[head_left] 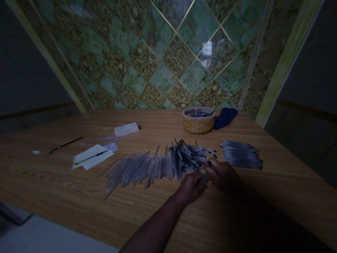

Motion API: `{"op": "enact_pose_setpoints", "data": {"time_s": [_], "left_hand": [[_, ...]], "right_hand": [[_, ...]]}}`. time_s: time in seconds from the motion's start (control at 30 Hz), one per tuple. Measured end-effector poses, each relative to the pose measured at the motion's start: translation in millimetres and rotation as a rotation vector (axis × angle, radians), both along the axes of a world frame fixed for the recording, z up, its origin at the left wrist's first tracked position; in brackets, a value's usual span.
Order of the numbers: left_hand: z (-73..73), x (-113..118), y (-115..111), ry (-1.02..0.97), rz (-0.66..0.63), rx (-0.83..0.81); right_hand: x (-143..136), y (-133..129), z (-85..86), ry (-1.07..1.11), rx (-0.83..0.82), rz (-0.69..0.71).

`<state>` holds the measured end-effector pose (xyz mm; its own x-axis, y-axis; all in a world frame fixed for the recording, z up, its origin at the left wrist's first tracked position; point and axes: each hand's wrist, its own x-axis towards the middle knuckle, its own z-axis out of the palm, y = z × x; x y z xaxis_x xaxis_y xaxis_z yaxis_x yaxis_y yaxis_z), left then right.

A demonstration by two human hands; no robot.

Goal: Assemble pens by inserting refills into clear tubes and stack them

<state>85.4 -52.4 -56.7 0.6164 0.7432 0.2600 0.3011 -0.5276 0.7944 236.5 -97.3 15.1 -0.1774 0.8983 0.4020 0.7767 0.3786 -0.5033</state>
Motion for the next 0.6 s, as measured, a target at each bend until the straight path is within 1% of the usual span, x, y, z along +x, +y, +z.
{"op": "enact_pose_setpoints", "data": {"time_s": [0.1, 0.3, 0.4, 0.53, 0.6], "left_hand": [[1.3, 0, -1, 0.008, 0.003, 0.005], [8.9, -1, -5, 0.04, 0.019, 0.027], [9.2, -1, -6, 0.017, 0.013, 0.027], [9.4, -1, -6, -0.023, -0.008, 0.003], [10.4, 0, -7, -0.039, -0.008, -0.012]], "right_hand": [[-1, 0, 0.4, 0.016, -0.002, -0.006], [-3, -2, -3.1, 0.088, 0.011, -0.018], [-6, -2, -5.2, 0.058, 0.035, -0.028], [-10, -1, -7.2, -0.042, 0.042, -0.046], [-10, 1, -9.5, -0.062, 0.063, -0.078]]}}
